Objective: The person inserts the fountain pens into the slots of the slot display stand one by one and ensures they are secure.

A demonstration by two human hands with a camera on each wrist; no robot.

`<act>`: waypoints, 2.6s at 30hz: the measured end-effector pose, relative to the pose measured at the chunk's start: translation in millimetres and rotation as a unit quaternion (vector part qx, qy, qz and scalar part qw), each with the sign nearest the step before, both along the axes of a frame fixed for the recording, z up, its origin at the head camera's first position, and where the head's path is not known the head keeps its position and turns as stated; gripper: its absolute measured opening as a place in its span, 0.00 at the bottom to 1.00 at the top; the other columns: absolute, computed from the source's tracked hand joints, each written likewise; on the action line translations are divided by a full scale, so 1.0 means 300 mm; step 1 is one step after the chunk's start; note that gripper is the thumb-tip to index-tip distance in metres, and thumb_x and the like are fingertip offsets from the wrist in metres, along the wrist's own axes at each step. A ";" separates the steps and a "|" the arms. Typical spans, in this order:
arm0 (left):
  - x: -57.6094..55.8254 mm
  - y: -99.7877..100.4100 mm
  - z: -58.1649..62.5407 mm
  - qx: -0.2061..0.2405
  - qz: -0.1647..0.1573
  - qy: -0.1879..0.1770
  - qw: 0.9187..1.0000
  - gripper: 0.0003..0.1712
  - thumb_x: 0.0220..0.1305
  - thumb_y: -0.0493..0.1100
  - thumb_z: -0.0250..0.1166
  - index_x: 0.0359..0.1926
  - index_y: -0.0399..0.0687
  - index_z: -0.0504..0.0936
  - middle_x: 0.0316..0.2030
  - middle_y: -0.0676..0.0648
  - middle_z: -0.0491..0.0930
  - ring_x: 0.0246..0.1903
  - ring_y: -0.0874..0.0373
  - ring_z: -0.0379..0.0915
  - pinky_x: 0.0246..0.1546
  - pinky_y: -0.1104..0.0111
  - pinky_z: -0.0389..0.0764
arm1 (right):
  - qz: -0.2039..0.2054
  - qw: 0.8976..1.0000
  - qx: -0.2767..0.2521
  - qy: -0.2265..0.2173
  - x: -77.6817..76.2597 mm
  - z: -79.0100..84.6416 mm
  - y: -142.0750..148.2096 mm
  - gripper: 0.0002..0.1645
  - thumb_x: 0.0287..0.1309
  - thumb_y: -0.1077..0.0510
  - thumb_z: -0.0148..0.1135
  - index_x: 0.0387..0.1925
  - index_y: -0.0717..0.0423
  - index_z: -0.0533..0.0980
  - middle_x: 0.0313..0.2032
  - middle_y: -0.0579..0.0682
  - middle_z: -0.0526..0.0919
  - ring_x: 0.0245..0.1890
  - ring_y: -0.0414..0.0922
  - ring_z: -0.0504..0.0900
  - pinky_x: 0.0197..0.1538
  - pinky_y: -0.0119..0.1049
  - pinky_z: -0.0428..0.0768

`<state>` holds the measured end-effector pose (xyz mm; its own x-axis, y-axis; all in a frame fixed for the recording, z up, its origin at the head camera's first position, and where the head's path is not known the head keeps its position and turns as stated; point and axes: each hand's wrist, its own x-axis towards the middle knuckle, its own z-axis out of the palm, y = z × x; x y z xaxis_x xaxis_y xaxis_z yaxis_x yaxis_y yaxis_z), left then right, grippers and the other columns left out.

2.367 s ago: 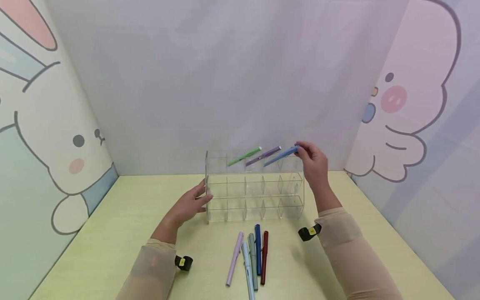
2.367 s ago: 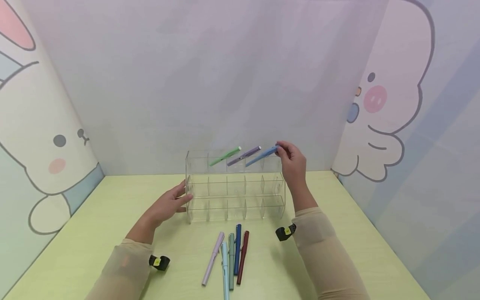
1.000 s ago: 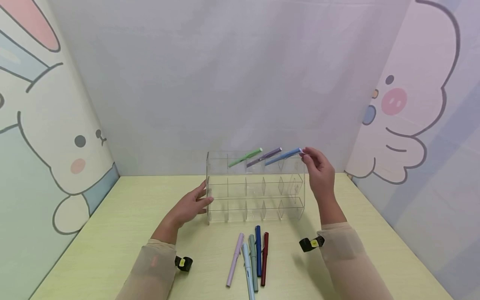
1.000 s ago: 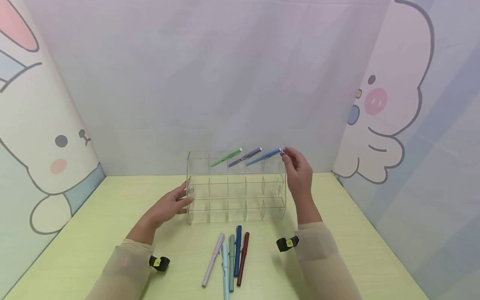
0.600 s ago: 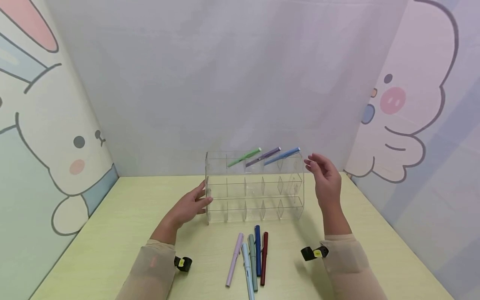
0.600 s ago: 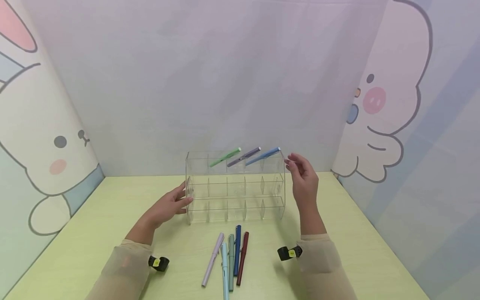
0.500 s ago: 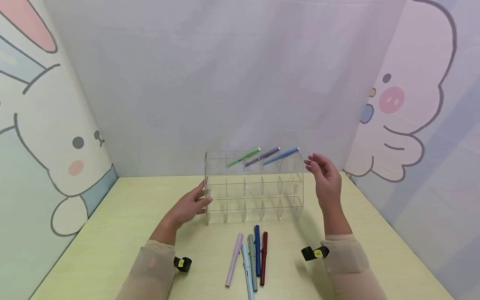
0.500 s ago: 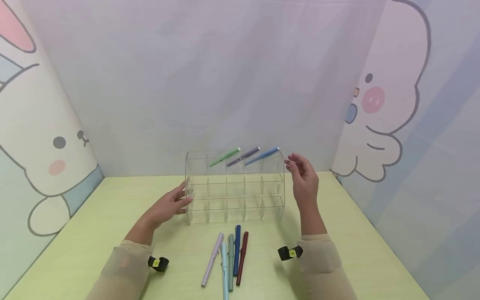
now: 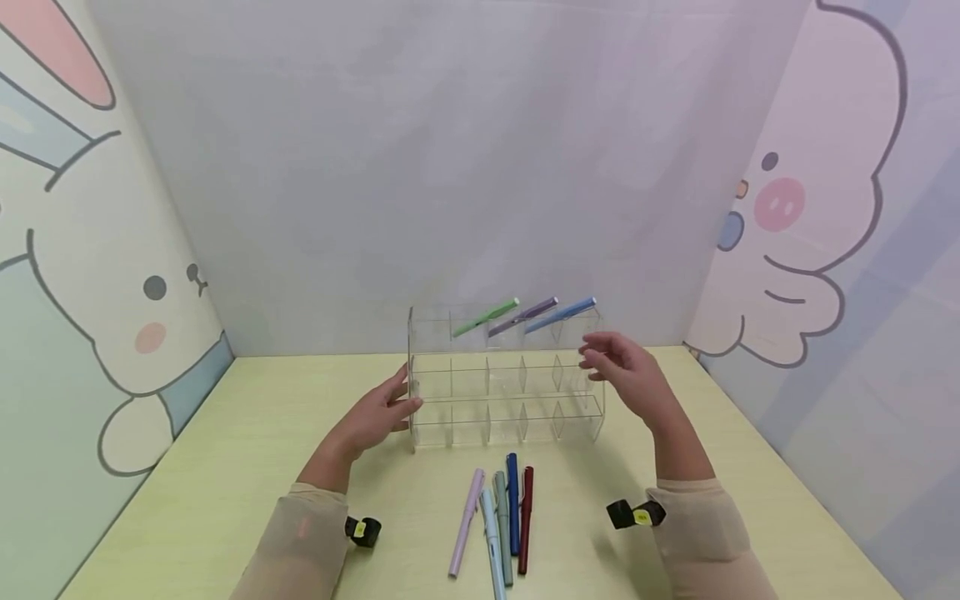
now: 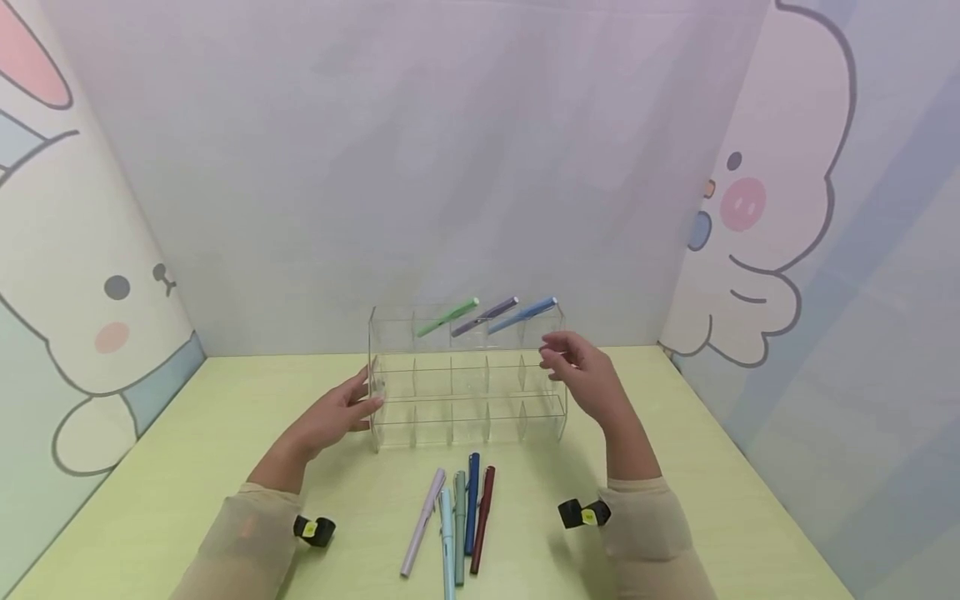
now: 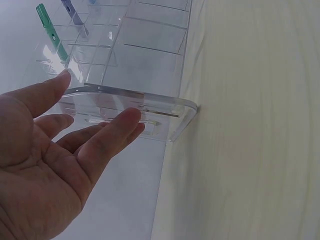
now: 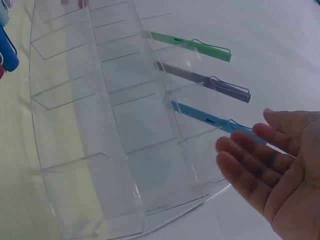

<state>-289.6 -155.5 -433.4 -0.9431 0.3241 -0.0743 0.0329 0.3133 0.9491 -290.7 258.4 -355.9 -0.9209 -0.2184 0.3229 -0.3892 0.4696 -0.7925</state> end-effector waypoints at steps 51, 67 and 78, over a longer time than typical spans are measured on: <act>-0.014 -0.007 0.024 -0.009 -0.019 0.012 1.000 0.46 0.72 0.57 0.57 0.78 0.69 0.37 0.77 0.40 0.48 0.63 0.37 0.69 0.66 0.41 0.64 | 0.092 0.879 0.402 -0.238 0.119 -0.170 -0.374 0.12 0.57 0.60 0.68 0.24 0.55 0.73 0.19 0.52 0.81 0.17 0.47 0.83 0.24 0.37 0.80; -0.011 0.001 0.031 -0.015 -0.019 0.006 1.000 0.46 0.71 0.58 0.57 0.78 0.71 0.37 0.77 0.41 0.48 0.61 0.36 0.71 0.67 0.39 0.60 | 0.112 0.913 0.330 -0.211 0.083 -0.140 -0.322 0.08 0.59 0.61 0.64 0.40 0.54 0.76 0.24 0.47 0.81 0.20 0.44 0.83 0.28 0.38 0.81; -0.007 -0.003 0.029 -0.020 -0.017 0.001 1.000 0.46 0.71 0.59 0.57 0.78 0.71 0.36 0.77 0.41 0.48 0.62 0.36 0.71 0.67 0.38 0.59 | 0.167 0.942 0.195 -0.217 0.060 -0.079 -0.257 0.11 0.65 0.60 0.60 0.49 0.54 0.76 0.34 0.51 0.82 0.30 0.51 0.86 0.35 0.45 0.86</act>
<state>-291.6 -156.4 -424.7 -0.9317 0.3528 -0.0863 0.0455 0.3490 0.9360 -272.6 181.3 -379.6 -0.8070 -0.5426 -0.2331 -0.2458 0.6675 -0.7029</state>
